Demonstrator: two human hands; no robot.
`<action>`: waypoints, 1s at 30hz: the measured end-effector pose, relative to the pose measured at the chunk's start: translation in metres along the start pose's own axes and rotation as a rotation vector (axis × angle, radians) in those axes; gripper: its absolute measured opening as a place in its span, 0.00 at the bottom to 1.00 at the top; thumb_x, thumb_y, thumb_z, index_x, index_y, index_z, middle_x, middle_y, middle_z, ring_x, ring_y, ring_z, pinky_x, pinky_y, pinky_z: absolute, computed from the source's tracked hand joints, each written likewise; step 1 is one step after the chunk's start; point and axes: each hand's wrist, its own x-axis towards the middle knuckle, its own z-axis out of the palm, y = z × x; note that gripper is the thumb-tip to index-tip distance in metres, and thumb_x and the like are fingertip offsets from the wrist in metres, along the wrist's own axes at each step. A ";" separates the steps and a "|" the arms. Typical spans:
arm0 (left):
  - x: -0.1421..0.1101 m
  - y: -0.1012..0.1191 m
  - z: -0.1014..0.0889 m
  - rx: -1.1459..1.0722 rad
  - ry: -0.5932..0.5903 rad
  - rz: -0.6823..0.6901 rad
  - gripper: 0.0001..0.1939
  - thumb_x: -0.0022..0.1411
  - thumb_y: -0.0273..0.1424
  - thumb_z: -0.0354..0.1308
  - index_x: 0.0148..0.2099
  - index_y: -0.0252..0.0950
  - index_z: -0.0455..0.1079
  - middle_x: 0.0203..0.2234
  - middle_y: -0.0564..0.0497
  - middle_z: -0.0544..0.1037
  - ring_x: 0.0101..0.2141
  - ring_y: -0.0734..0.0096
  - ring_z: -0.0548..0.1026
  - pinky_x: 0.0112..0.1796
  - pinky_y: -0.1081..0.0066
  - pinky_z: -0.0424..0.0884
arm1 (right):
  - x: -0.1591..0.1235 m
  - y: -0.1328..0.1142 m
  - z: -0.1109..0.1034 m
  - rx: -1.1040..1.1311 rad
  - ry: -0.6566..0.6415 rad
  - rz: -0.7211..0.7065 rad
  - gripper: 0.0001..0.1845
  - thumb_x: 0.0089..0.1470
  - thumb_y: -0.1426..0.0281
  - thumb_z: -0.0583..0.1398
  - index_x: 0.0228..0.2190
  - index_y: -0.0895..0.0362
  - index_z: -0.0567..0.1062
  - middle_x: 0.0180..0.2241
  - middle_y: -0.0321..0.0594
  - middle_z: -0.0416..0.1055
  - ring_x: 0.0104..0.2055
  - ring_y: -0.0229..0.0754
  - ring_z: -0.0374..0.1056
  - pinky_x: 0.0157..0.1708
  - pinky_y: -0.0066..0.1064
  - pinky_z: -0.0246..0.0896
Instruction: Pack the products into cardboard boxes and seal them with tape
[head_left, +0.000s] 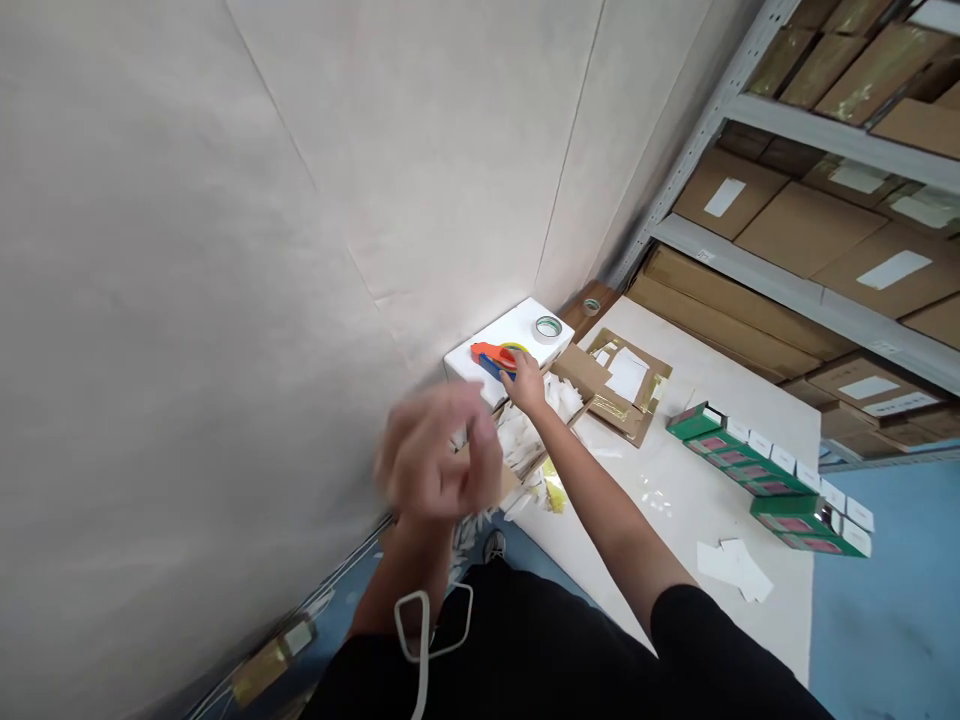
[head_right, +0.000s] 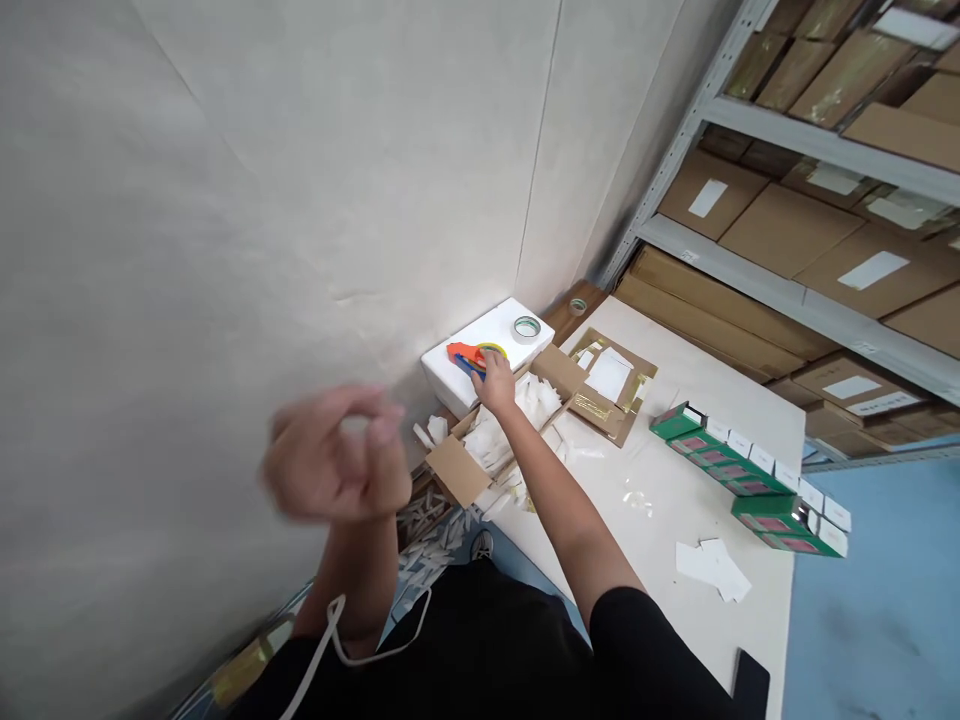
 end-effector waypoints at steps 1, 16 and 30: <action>0.006 -0.016 0.021 -0.014 -0.002 -0.016 0.23 0.65 0.32 0.60 0.62 0.45 0.68 0.47 0.48 0.81 0.39 0.65 0.81 0.41 0.59 0.83 | -0.008 0.004 -0.012 0.041 0.050 -0.025 0.26 0.62 0.68 0.60 0.60 0.60 0.69 0.59 0.53 0.70 0.62 0.52 0.62 0.65 0.45 0.57; -0.125 -0.005 0.265 -0.504 -0.656 -0.383 0.30 0.71 0.43 0.59 0.71 0.45 0.63 0.67 0.41 0.67 0.65 0.53 0.68 0.60 0.54 0.72 | -0.235 0.120 -0.203 0.059 0.574 0.456 0.26 0.62 0.66 0.59 0.61 0.51 0.69 0.59 0.49 0.71 0.62 0.52 0.66 0.57 0.49 0.68; -0.310 0.172 0.399 -0.537 -1.065 -0.354 0.29 0.68 0.40 0.60 0.69 0.44 0.64 0.66 0.41 0.68 0.62 0.56 0.71 0.56 0.57 0.74 | -0.517 0.248 -0.302 -0.027 0.768 0.968 0.26 0.60 0.65 0.58 0.59 0.54 0.69 0.59 0.50 0.71 0.62 0.52 0.66 0.58 0.47 0.66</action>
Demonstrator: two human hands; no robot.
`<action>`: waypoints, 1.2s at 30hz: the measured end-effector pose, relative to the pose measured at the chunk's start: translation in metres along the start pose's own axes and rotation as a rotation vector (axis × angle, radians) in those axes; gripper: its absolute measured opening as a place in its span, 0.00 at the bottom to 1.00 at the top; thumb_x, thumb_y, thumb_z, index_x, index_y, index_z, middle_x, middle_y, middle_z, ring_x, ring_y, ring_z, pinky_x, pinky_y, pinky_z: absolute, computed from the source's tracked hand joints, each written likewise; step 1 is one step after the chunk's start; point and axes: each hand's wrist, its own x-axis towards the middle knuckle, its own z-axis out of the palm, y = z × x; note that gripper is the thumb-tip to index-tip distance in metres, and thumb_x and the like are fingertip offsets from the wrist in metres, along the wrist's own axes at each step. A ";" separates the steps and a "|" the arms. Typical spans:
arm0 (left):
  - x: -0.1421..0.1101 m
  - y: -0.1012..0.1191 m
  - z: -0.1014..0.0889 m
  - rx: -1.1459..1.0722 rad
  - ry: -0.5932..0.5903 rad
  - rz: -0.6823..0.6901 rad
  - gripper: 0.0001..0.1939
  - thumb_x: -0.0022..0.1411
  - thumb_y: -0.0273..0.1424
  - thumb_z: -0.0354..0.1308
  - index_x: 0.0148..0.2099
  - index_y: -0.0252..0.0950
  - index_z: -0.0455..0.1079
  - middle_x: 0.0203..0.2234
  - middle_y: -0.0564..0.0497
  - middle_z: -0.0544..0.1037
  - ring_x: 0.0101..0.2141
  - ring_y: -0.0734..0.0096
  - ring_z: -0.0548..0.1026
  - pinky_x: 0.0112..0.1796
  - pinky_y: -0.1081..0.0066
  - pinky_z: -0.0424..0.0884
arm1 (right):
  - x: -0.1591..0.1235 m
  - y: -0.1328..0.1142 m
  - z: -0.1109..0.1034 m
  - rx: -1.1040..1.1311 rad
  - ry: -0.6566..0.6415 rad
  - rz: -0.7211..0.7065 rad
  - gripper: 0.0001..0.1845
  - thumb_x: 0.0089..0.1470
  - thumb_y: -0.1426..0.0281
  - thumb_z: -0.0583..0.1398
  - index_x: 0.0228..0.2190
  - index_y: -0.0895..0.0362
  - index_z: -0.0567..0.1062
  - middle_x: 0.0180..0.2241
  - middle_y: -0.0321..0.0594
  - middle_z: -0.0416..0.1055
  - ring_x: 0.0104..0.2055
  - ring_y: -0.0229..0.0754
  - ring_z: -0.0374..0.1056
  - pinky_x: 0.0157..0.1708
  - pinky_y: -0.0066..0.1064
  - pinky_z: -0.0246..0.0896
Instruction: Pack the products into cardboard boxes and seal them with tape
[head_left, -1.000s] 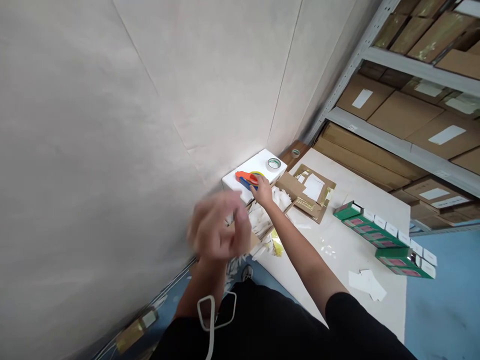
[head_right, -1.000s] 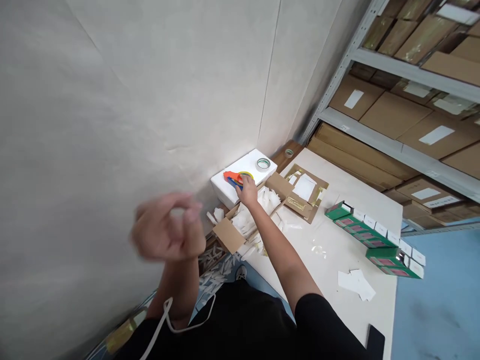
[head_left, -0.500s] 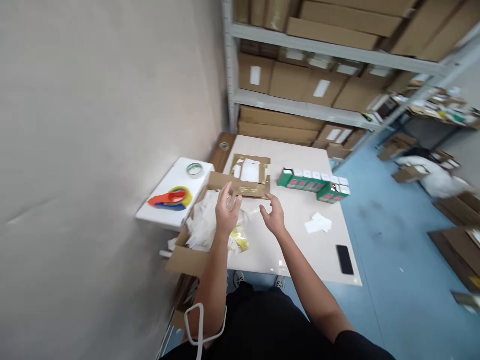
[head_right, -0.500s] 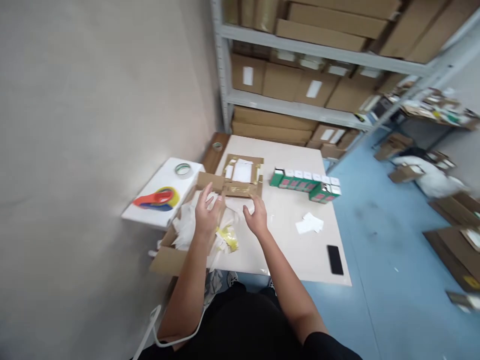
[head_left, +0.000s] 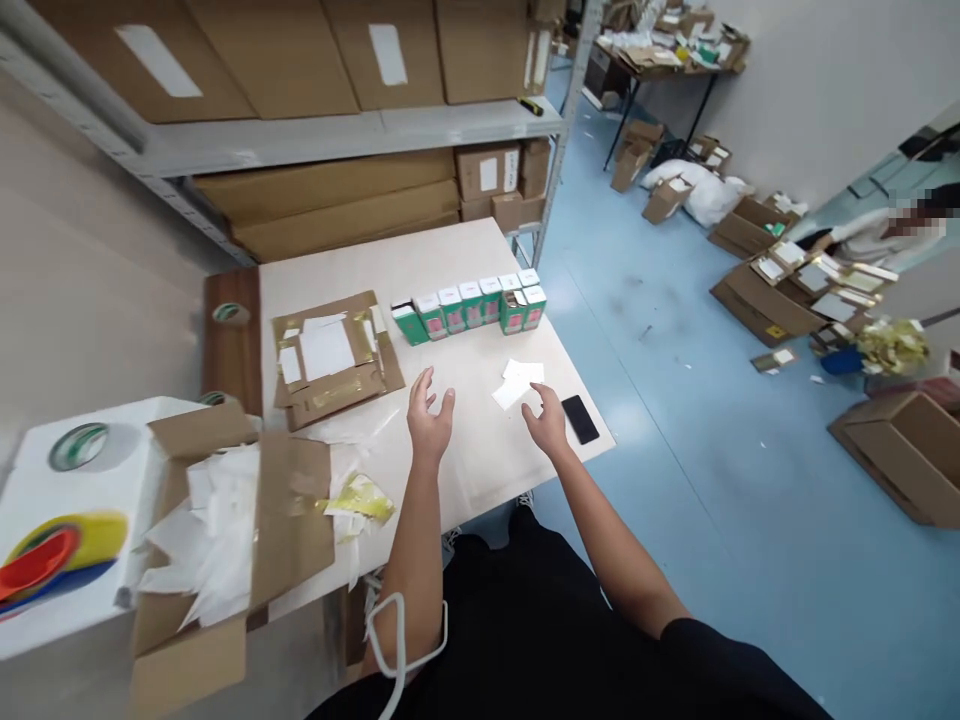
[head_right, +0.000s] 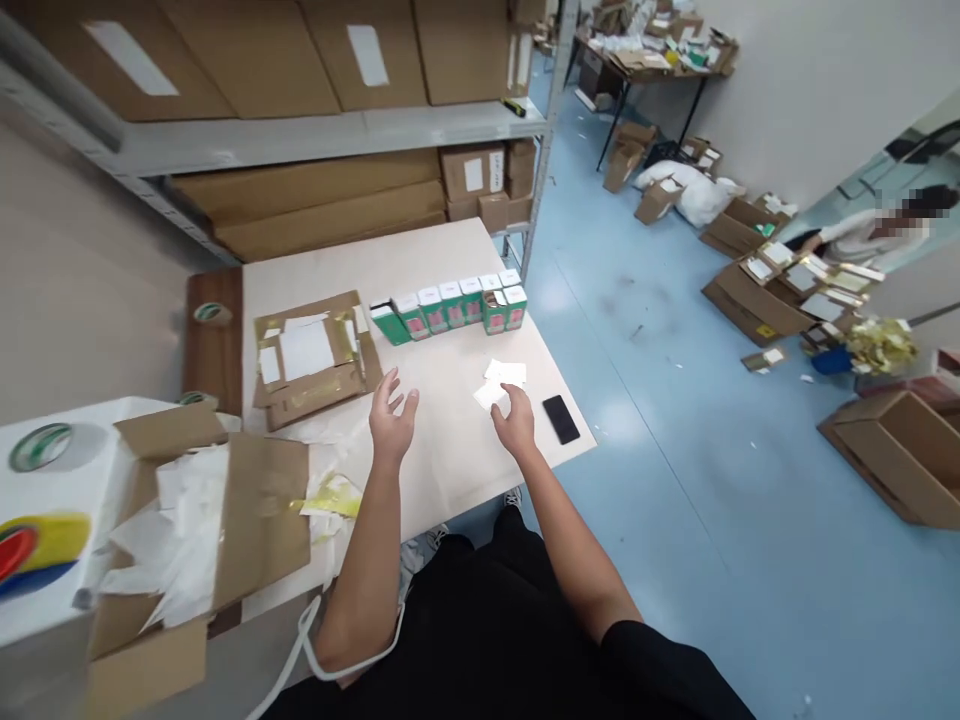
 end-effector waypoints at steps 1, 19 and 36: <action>-0.001 0.001 0.017 0.004 -0.004 -0.017 0.28 0.68 0.40 0.60 0.68 0.44 0.65 0.66 0.41 0.68 0.61 0.56 0.72 0.55 0.57 0.75 | 0.003 0.022 -0.010 -0.027 0.004 0.023 0.27 0.60 0.65 0.58 0.59 0.55 0.70 0.59 0.50 0.71 0.61 0.52 0.66 0.59 0.47 0.65; -0.030 0.000 0.104 0.207 -0.122 -0.137 0.26 0.67 0.38 0.61 0.66 0.44 0.68 0.61 0.42 0.71 0.58 0.56 0.73 0.51 0.59 0.78 | 0.015 0.264 -0.040 -0.481 -0.132 0.606 0.29 0.56 0.67 0.62 0.58 0.62 0.71 0.60 0.59 0.66 0.61 0.60 0.58 0.57 0.46 0.55; -0.025 0.007 0.096 0.189 -0.135 -0.118 0.26 0.69 0.38 0.58 0.67 0.44 0.67 0.63 0.42 0.69 0.58 0.57 0.73 0.51 0.58 0.77 | 0.048 0.139 0.000 -0.050 -0.056 0.194 0.28 0.61 0.63 0.58 0.61 0.58 0.68 0.64 0.55 0.64 0.67 0.54 0.59 0.61 0.49 0.63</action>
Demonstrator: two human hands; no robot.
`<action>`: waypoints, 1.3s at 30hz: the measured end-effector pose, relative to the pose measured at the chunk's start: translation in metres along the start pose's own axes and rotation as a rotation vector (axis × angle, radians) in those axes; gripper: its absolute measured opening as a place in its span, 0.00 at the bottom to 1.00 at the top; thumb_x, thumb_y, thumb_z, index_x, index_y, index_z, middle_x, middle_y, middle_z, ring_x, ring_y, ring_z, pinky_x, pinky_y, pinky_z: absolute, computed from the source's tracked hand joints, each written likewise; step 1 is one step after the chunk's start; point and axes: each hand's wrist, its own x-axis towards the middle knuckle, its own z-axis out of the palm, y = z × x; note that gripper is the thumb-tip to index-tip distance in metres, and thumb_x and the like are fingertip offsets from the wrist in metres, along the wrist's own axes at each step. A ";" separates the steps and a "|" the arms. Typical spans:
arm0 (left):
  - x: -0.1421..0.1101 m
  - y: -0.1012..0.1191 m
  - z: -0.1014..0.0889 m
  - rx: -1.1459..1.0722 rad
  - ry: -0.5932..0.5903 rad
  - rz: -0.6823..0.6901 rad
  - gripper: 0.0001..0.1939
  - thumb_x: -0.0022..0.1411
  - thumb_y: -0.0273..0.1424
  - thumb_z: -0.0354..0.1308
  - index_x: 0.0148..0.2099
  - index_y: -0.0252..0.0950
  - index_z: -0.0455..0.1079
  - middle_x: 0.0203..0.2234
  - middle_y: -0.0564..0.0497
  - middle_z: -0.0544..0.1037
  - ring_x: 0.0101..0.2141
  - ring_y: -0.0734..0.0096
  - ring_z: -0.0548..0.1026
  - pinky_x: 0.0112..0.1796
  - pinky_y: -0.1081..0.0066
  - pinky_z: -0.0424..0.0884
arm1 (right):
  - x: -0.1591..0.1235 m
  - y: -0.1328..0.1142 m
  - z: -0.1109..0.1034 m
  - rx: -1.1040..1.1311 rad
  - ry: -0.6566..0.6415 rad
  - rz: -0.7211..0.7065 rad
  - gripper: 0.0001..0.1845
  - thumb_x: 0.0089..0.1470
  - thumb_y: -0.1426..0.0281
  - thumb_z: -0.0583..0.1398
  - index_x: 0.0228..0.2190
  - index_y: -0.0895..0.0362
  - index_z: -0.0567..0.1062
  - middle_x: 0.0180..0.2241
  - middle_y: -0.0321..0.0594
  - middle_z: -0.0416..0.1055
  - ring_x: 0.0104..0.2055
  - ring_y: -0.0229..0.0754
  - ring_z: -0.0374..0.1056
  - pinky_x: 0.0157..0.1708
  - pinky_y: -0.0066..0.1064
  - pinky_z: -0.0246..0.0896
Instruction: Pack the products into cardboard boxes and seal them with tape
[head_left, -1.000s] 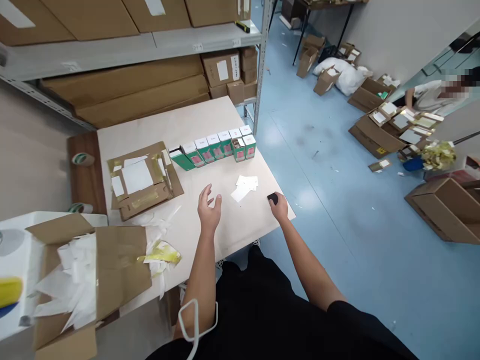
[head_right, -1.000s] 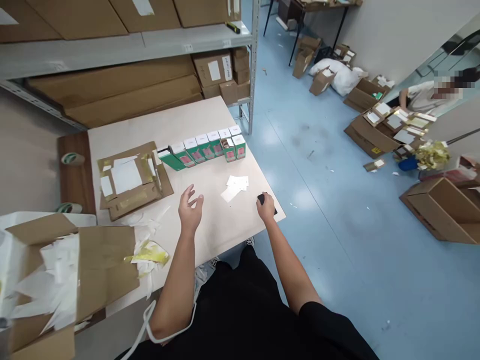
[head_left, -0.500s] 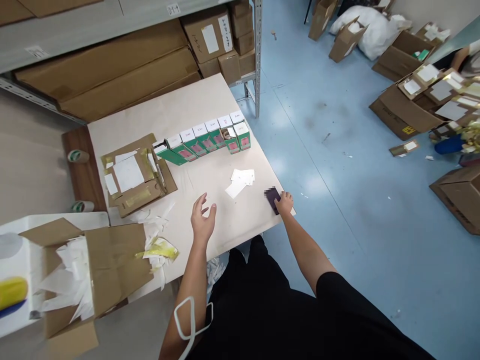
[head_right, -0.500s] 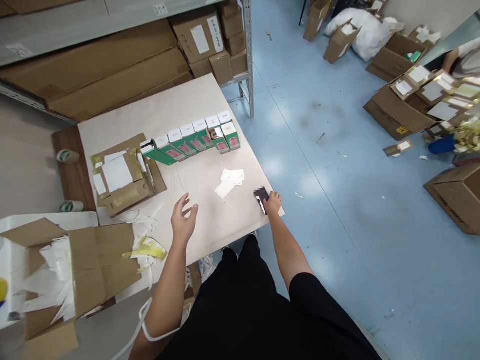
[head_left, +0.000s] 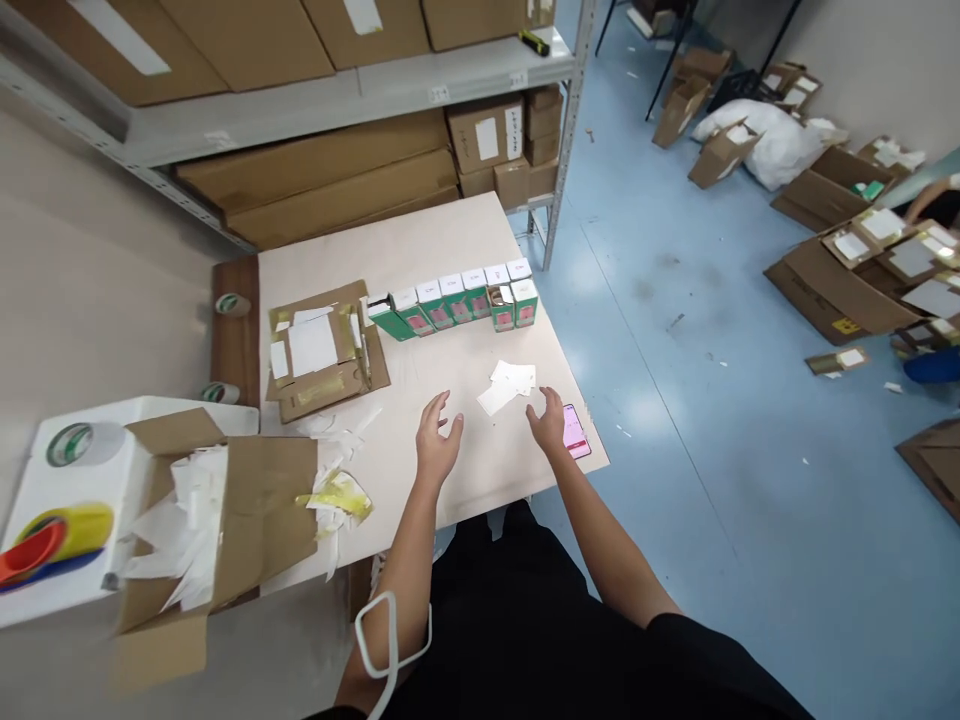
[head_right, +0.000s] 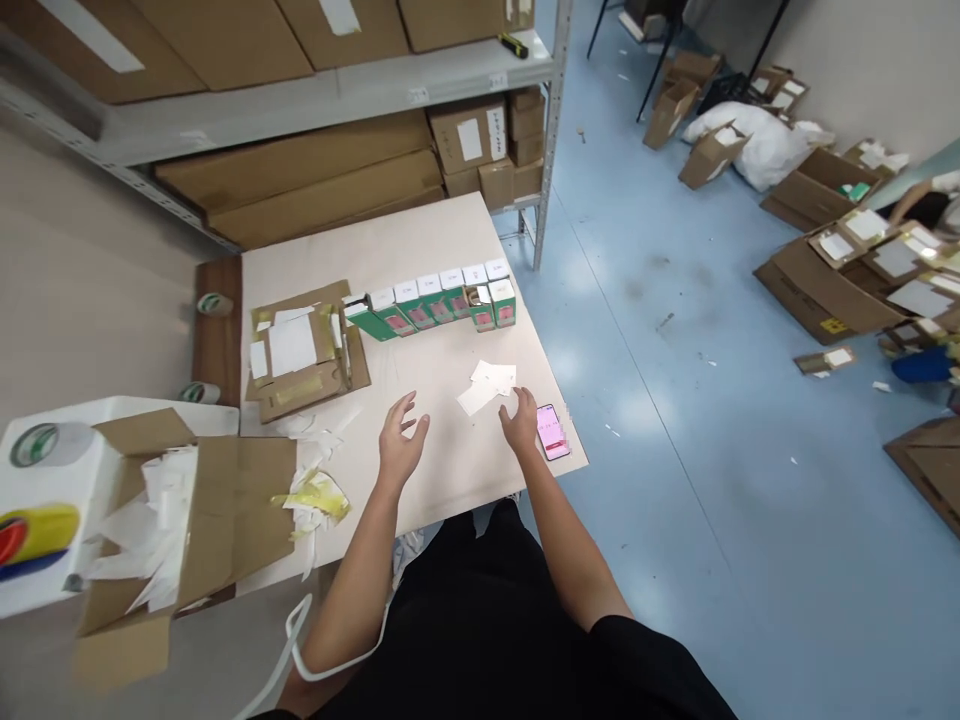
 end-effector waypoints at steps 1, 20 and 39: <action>0.000 -0.002 -0.006 -0.002 0.007 -0.001 0.26 0.69 0.38 0.58 0.67 0.44 0.67 0.63 0.41 0.69 0.58 0.57 0.73 0.51 0.58 0.77 | 0.003 -0.017 0.004 0.019 -0.013 -0.036 0.28 0.62 0.63 0.57 0.61 0.58 0.68 0.64 0.55 0.64 0.67 0.54 0.59 0.62 0.49 0.63; 0.144 -0.116 -0.130 -0.063 0.083 -0.079 0.27 0.66 0.34 0.58 0.67 0.41 0.67 0.64 0.41 0.69 0.54 0.55 0.75 0.49 0.58 0.77 | 0.069 -0.226 0.141 0.040 -0.292 -0.424 0.34 0.58 0.67 0.60 0.65 0.51 0.65 0.62 0.48 0.68 0.60 0.51 0.68 0.54 0.47 0.72; 0.347 -0.199 -0.108 0.429 -0.225 0.029 0.25 0.72 0.30 0.48 0.68 0.38 0.66 0.65 0.41 0.70 0.65 0.50 0.65 0.63 0.54 0.62 | 0.093 -0.209 0.252 0.463 -0.397 0.281 0.35 0.48 0.62 0.67 0.59 0.46 0.73 0.63 0.46 0.69 0.55 0.51 0.72 0.50 0.40 0.70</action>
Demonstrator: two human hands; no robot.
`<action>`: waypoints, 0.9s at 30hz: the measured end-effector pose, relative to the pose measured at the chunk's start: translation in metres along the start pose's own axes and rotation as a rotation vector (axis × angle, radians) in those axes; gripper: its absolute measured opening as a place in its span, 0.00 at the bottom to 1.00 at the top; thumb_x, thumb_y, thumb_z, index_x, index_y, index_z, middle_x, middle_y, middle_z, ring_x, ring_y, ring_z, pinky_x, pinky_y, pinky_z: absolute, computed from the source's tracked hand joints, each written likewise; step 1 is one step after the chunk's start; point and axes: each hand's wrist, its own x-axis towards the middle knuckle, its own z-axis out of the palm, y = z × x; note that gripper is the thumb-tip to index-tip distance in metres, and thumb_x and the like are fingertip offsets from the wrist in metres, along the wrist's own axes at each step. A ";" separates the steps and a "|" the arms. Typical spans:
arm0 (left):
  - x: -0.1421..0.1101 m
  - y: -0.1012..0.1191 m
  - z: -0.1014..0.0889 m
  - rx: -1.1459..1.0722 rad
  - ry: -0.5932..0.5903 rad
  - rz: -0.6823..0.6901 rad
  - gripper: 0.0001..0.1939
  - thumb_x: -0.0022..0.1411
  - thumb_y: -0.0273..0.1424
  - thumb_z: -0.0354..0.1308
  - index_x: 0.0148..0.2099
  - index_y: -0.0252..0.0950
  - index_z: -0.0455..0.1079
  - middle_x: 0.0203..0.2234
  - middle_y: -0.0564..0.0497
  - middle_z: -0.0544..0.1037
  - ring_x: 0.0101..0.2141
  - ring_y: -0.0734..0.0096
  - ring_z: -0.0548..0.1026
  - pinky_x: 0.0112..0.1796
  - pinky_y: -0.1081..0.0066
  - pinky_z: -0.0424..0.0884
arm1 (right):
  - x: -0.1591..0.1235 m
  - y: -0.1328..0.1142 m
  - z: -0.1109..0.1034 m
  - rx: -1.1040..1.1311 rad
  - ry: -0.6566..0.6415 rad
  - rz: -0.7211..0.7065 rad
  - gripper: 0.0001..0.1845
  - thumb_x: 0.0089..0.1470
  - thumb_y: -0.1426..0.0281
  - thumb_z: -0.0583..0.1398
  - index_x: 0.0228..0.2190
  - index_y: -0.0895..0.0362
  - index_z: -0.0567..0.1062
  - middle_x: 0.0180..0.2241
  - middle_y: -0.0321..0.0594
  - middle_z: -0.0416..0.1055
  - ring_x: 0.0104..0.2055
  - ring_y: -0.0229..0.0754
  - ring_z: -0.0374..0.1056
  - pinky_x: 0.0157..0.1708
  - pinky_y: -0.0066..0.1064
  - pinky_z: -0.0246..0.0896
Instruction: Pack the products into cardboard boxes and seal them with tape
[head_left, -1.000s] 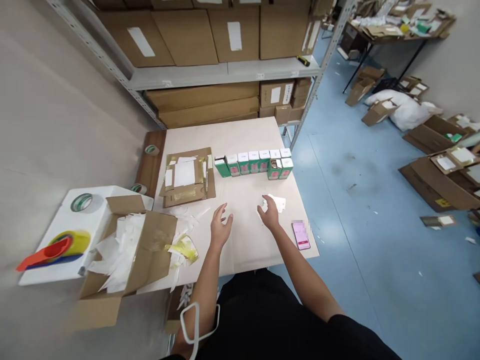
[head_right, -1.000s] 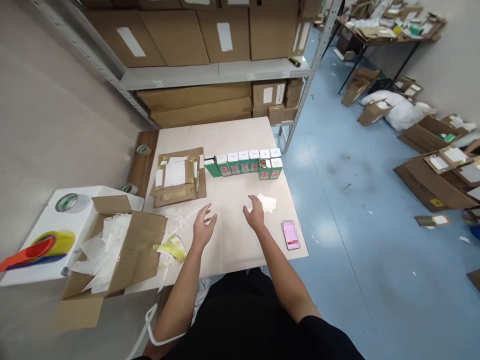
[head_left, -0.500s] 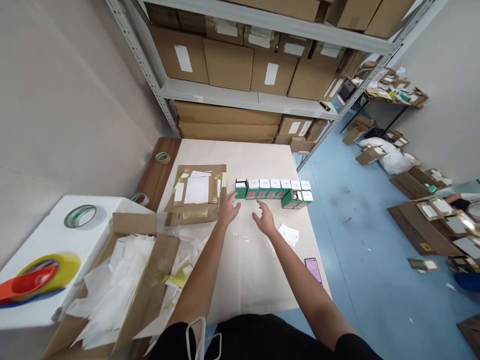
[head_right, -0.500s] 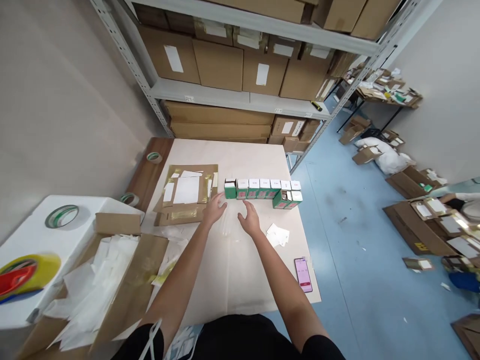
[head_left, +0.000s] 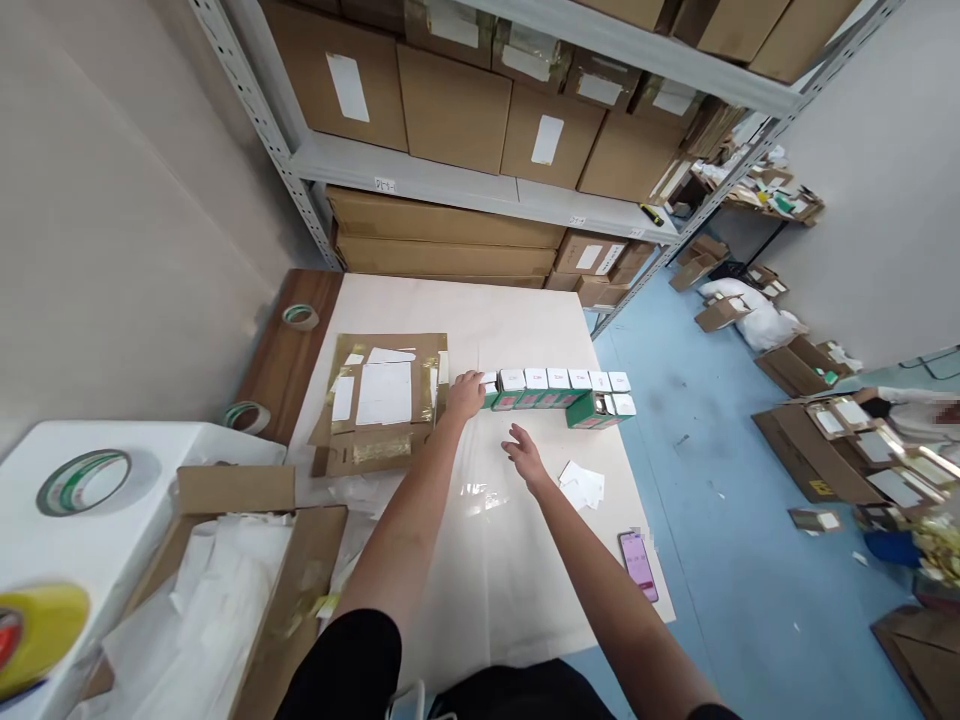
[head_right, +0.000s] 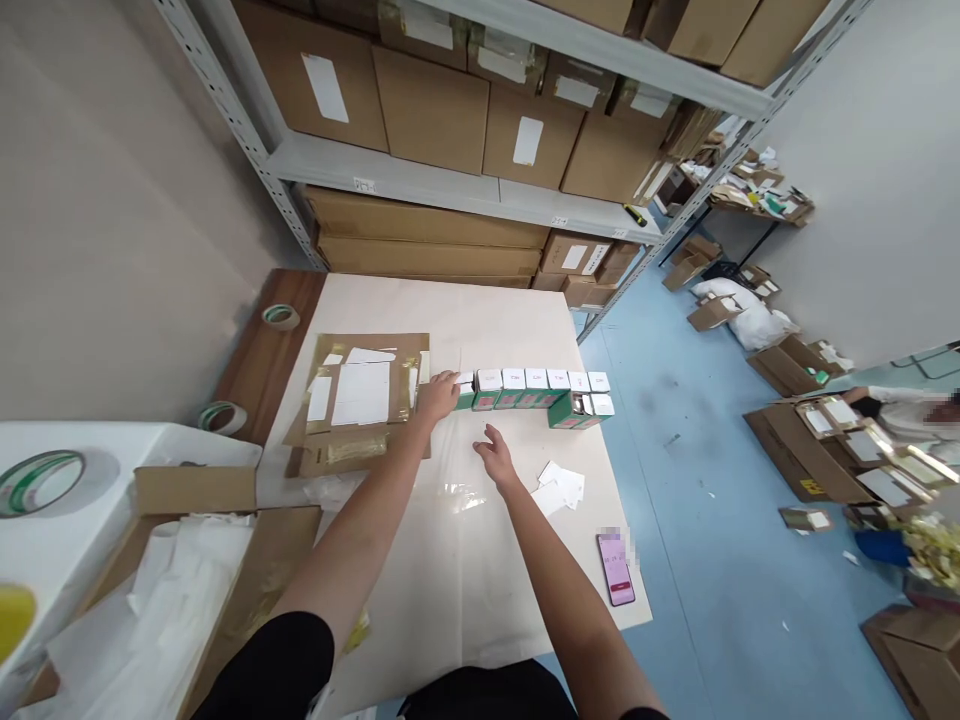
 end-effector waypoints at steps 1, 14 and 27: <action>-0.006 -0.001 0.003 0.005 0.028 0.010 0.24 0.72 0.31 0.49 0.67 0.38 0.68 0.62 0.41 0.73 0.63 0.51 0.67 0.63 0.56 0.63 | 0.007 0.002 0.008 0.095 0.001 0.059 0.33 0.48 0.62 0.67 0.57 0.46 0.74 0.62 0.46 0.70 0.56 0.50 0.72 0.50 0.40 0.70; -0.128 0.026 0.072 -0.161 0.061 -0.133 0.26 0.71 0.32 0.52 0.68 0.36 0.68 0.60 0.39 0.74 0.60 0.51 0.69 0.60 0.57 0.65 | -0.002 0.026 0.023 0.423 -0.030 0.164 0.14 0.43 0.62 0.65 0.34 0.52 0.74 0.35 0.37 0.78 0.40 0.42 0.74 0.41 0.31 0.68; -0.303 0.076 0.133 -0.369 0.216 -0.320 0.26 0.69 0.33 0.52 0.67 0.38 0.68 0.54 0.42 0.75 0.50 0.60 0.77 0.51 0.64 0.74 | -0.130 0.087 -0.055 0.269 -0.101 0.170 0.17 0.39 0.56 0.67 0.28 0.54 0.74 0.28 0.35 0.73 0.33 0.42 0.69 0.36 0.33 0.63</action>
